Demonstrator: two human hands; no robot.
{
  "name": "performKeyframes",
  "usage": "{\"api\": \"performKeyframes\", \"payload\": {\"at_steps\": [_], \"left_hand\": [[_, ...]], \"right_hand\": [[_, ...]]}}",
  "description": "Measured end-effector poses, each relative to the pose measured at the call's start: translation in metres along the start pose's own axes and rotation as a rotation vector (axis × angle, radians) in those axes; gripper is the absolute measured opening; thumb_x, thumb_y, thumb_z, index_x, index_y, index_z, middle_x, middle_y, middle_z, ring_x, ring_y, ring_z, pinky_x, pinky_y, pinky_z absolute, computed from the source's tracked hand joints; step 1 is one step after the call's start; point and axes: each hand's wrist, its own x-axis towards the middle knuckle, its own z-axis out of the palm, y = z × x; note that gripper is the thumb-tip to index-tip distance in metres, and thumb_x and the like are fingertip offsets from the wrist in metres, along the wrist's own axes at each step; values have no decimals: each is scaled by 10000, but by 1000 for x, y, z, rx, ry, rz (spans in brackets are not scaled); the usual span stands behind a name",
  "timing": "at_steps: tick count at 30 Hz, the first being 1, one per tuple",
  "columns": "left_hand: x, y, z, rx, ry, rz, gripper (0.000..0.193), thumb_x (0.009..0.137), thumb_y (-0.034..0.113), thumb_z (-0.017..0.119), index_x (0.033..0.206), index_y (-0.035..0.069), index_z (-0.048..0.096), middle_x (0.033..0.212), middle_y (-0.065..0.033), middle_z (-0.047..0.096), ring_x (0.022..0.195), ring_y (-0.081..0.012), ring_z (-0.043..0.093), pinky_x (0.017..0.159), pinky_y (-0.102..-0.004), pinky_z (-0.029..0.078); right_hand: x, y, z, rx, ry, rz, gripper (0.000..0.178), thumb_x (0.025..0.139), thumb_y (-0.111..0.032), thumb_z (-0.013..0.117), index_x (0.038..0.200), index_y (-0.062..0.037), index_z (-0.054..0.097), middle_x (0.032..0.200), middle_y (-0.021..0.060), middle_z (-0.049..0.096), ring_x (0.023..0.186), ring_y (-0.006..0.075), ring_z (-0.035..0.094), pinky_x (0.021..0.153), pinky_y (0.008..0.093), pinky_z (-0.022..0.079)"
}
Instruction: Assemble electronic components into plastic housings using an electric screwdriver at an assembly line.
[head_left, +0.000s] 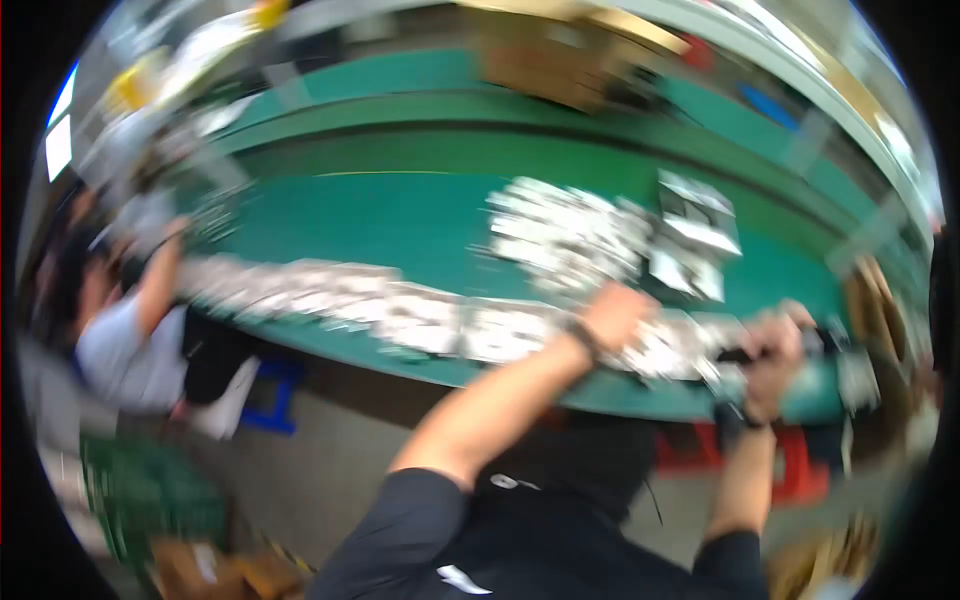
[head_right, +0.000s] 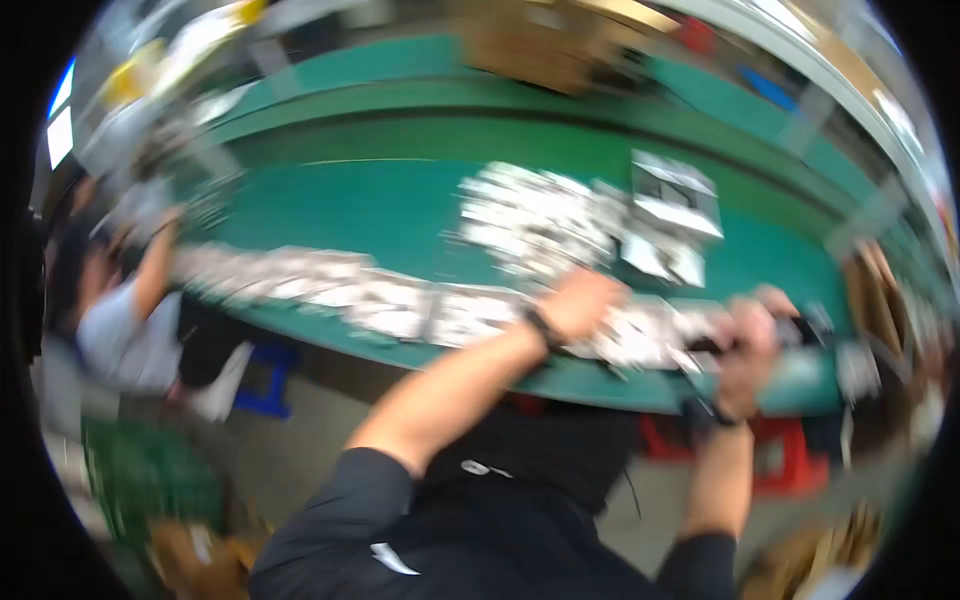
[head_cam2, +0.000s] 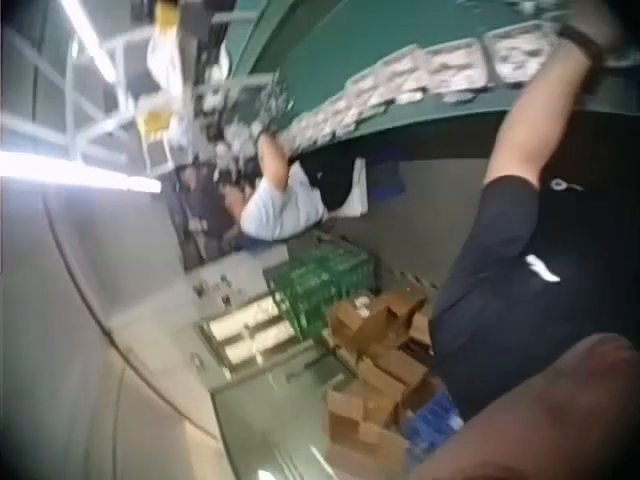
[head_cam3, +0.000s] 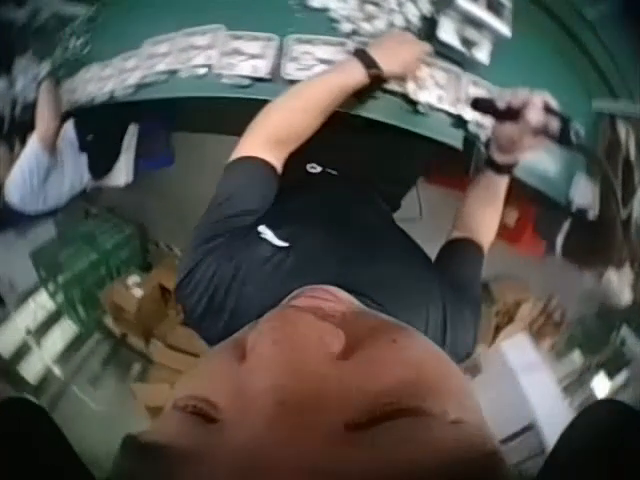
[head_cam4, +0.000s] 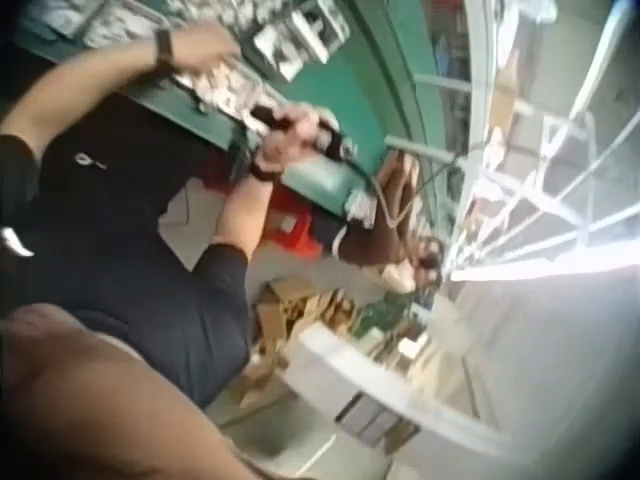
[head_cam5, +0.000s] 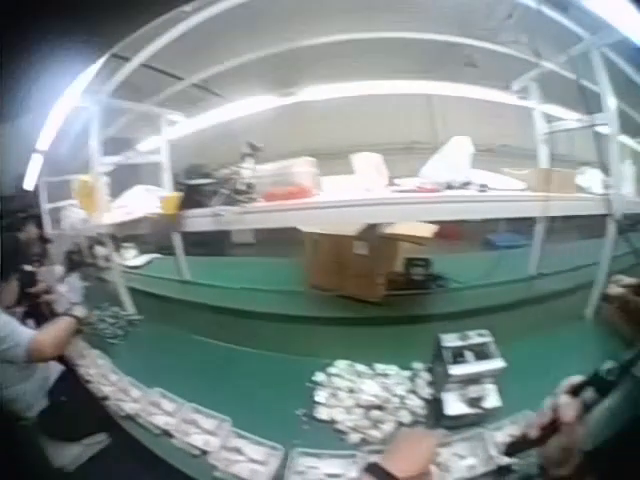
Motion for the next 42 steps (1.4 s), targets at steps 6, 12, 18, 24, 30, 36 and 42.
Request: {"api": "performKeyframes", "payload": {"at_steps": [6, 12, 18, 24, 30, 36, 42], "left_hand": [[-7, 18, -23, -44, -72, -24, 444, 797, 222, 734, 1213, 88, 658, 1057, -141, 710, 1066, -341, 631, 992, -461, 438], [-11, 42, -7, -31, 99, 149, 383, 791, 218, 763, 1151, 117, 680, 998, -52, 714, 1075, -277, 629, 1014, -446, 419], [-9, 53, 6, 61, 42, 148, 263, 770, 132, 730, 1033, 129, 722, 975, -24, 698, 1097, -223, 599, 1038, -424, 407], [-7, 50, 10, 76, 89, 145, 213, 744, 88, 708, 953, 119, 730, 926, -31, 685, 1067, -214, 596, 1035, -413, 411], [-11, 55, 10, 63, 109, 128, 195, 746, 86, 708, 940, 103, 719, 920, -37, 687, 1066, -219, 598, 1033, -413, 412], [-10, 55, 11, 88, 136, 121, 180, 740, 91, 713, 920, 96, 714, 895, -30, 686, 1060, -219, 600, 1028, -408, 415], [-35, 59, -1, -25, 132, 63, 290, 766, 145, 759, 1042, 91, 689, 1150, -94, 639, 1171, -280, 551, 1056, -437, 405]], "right_hand": [[-3, -11, 34, 17, 154, -143, 173, 958, -129, 574, 1085, -45, 492, 702, 78, 527, 572, 183, 552, 566, 322, 491], [-1, -10, 44, -1, 131, -89, 177, 924, -76, 583, 1054, -14, 480, 689, 84, 542, 542, 187, 565, 539, 326, 498], [0, 4, 53, -22, 75, -53, 175, 908, -51, 595, 1028, -6, 476, 680, 82, 548, 529, 178, 568, 529, 317, 498], [4, 15, 58, -22, 74, 6, 162, 897, -34, 600, 994, -1, 475, 659, 73, 546, 520, 169, 569, 520, 312, 497], [0, 27, 59, -54, 77, 10, 154, 893, -31, 606, 966, -8, 473, 654, 71, 550, 515, 165, 569, 513, 308, 493], [-4, 31, 59, -165, 12, -57, 136, 905, -41, 593, 965, -8, 475, 654, 68, 548, 520, 162, 568, 513, 306, 491], [27, -7, 44, -18, 76, -119, 133, 933, -68, 574, 1009, 8, 495, 664, 69, 545, 527, 167, 563, 511, 306, 480]]}}
